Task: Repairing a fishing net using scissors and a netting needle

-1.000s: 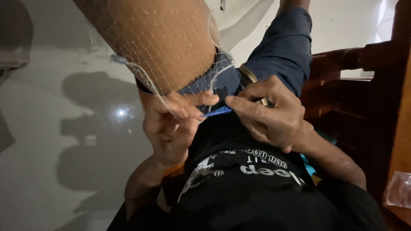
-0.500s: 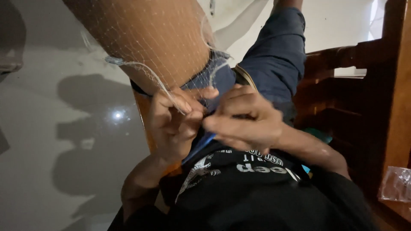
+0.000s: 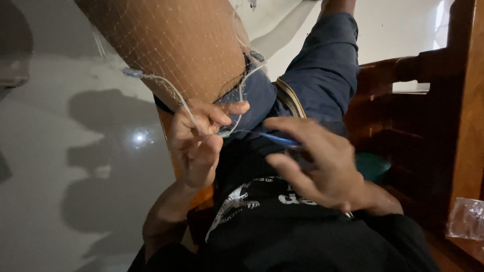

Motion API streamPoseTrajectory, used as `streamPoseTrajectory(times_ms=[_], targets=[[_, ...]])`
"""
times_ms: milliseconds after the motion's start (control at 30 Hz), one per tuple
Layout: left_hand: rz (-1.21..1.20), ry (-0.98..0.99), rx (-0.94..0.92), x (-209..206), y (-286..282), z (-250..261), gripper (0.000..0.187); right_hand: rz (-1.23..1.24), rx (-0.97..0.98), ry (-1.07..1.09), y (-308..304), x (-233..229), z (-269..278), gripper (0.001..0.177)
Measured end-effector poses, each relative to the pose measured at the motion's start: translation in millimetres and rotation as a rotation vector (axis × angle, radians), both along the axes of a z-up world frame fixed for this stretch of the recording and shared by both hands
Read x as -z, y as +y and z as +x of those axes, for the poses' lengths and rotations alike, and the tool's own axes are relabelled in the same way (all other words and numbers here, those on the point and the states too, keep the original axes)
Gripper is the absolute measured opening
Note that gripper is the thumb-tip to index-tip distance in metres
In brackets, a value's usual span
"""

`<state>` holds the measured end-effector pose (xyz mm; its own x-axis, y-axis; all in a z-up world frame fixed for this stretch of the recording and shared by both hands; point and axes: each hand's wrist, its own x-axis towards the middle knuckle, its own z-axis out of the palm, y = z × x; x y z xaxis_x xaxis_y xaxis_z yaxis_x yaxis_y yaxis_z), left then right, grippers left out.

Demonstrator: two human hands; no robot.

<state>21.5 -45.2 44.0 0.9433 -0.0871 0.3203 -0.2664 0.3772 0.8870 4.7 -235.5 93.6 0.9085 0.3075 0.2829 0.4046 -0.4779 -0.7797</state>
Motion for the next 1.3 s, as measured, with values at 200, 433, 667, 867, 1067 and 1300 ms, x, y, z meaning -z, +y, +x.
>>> streamPoseTrajectory(times_ms=[200, 433, 667, 867, 1067, 1300], targets=[[0.012, 0.083, -0.014, -5.8, 0.2, -4.6, 0.007, 0.099, -0.280, 0.183, 2.3, -5.5, 3.5, 0.031], [-0.076, -0.079, -0.044, 6.3, -4.2, 0.5, 0.019, 0.522, -0.158, 0.167, 11.3, -9.4, -0.2, 0.012], [0.019, -0.100, -0.111, 7.2, -7.2, 0.7, 0.020, 0.730, -0.188, 0.232, -1.0, -2.5, -6.1, 0.005], [0.011, -0.102, -0.103, 7.4, -6.4, 1.7, 0.021, 0.755, -0.227, 0.192, -5.2, -8.0, -6.0, 0.011], [0.012, -0.113, -0.103, 7.5, -3.9, 1.1, 0.023, 0.780, -0.175, 0.244, -25.3, 17.5, -14.0, 0.015], [-0.049, -0.125, -0.124, 14.5, -1.8, 0.1, 0.023, 1.026, 0.025, 0.456, -18.8, 47.0, 0.8, 0.015]])
